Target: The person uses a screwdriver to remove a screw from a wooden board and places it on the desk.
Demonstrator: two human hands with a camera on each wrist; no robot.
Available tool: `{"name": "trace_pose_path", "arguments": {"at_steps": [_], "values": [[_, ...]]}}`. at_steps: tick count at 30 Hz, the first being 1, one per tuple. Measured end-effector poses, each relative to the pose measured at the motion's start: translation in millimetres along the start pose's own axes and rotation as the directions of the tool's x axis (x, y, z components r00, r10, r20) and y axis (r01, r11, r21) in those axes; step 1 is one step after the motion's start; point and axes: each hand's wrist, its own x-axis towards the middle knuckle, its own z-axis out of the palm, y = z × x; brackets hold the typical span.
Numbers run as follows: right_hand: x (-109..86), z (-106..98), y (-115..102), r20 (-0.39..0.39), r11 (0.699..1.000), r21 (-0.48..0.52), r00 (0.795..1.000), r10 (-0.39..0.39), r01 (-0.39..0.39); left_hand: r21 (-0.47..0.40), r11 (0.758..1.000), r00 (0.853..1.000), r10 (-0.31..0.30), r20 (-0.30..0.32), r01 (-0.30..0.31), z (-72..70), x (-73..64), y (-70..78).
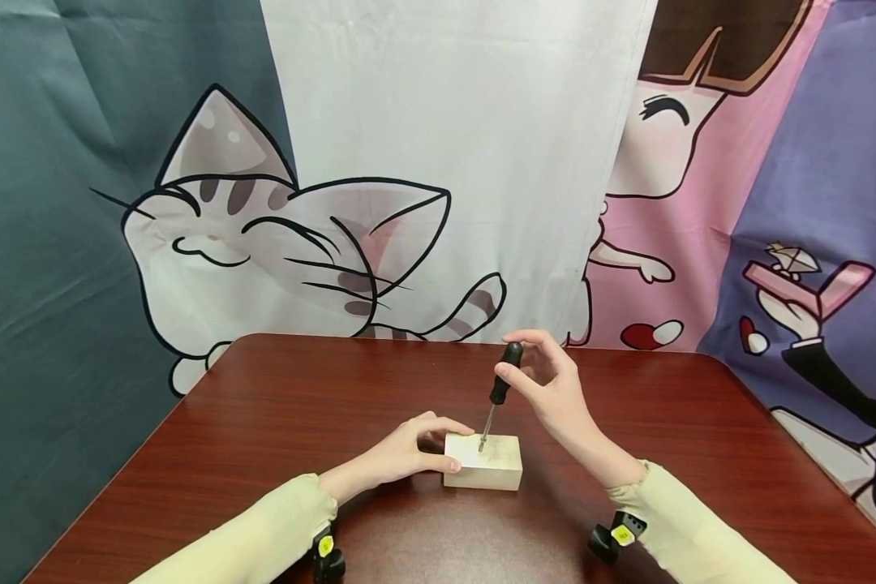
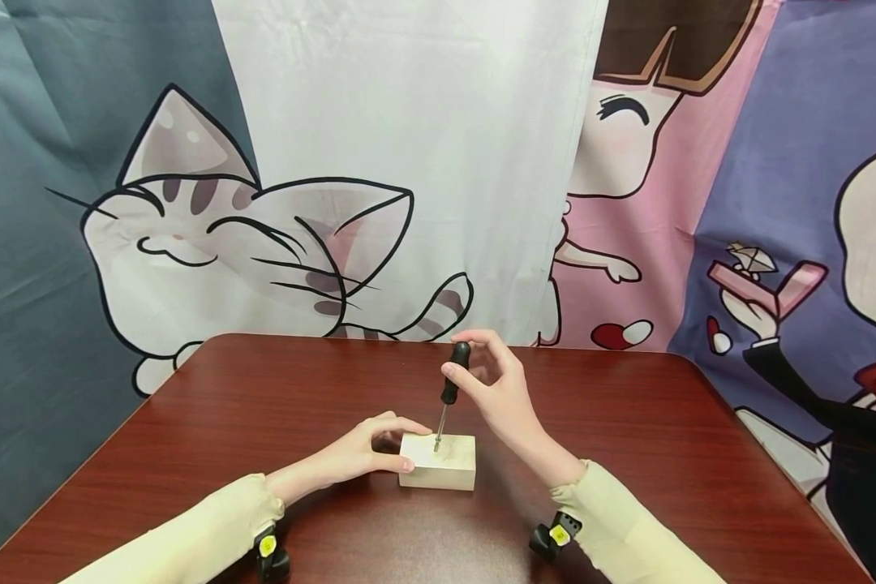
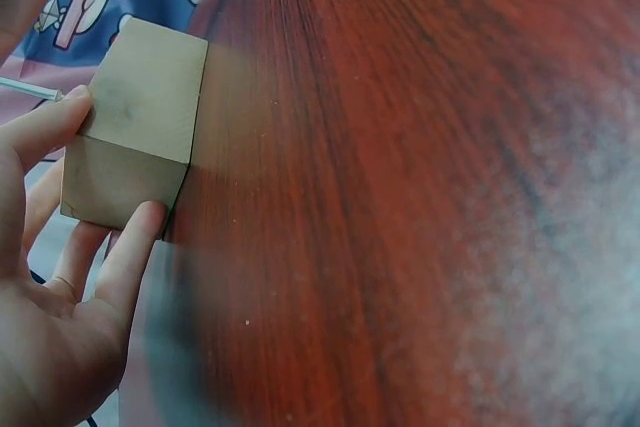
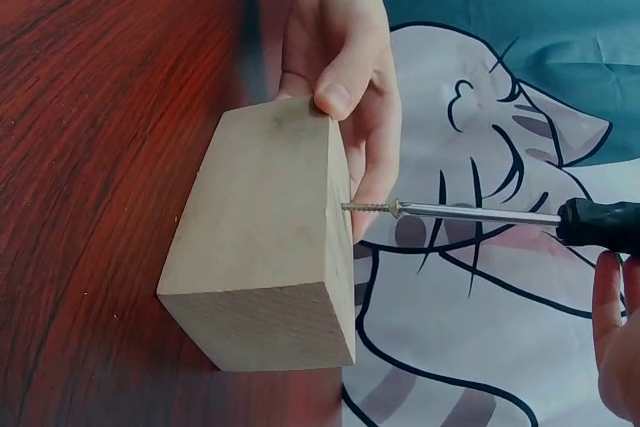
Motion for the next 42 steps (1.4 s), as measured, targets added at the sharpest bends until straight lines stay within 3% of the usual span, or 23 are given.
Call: {"name": "trace_pose_path", "arguments": {"at_steps": [10, 17, 27, 37, 42], "values": [[-1.6, -5.0, 0.1, 0.044, 1.000, -0.018, 0.999, 0.009, -0.009, -0.005, 1.000, 1.000, 0.000, -0.001, 0.000, 0.0, 0.0, 0.3], [-0.4, -1.7, 0.0, 0.111, 0.986, 0.164, 0.993, -0.042, 0.024, -0.004, 1.000, 1.000, 0.002, -0.007, -0.002, -0.1, -0.8, 0.0], [-0.7, 1.5, 2.4, 0.065, 1.000, -0.001, 0.998, -0.019, 0.019, 0.003, 1.000, 1.000, 0.006, -0.004, -0.006, -0.3, -0.4, 0.4], [-0.6, -3.0, -0.8, 0.113, 1.000, 0.003, 0.993, -0.029, 0.028, 0.000, 1.000, 1.000, 0.010, -0.003, -0.010, 0.4, 0.4, -1.3], [1.1, -2.3, 1.4, 0.162, 0.995, 0.089, 0.985, -0.064, 0.050, -0.001, 1.000, 1.000, 0.005, -0.004, -0.005, 0.2, 0.4, -1.3]]}}
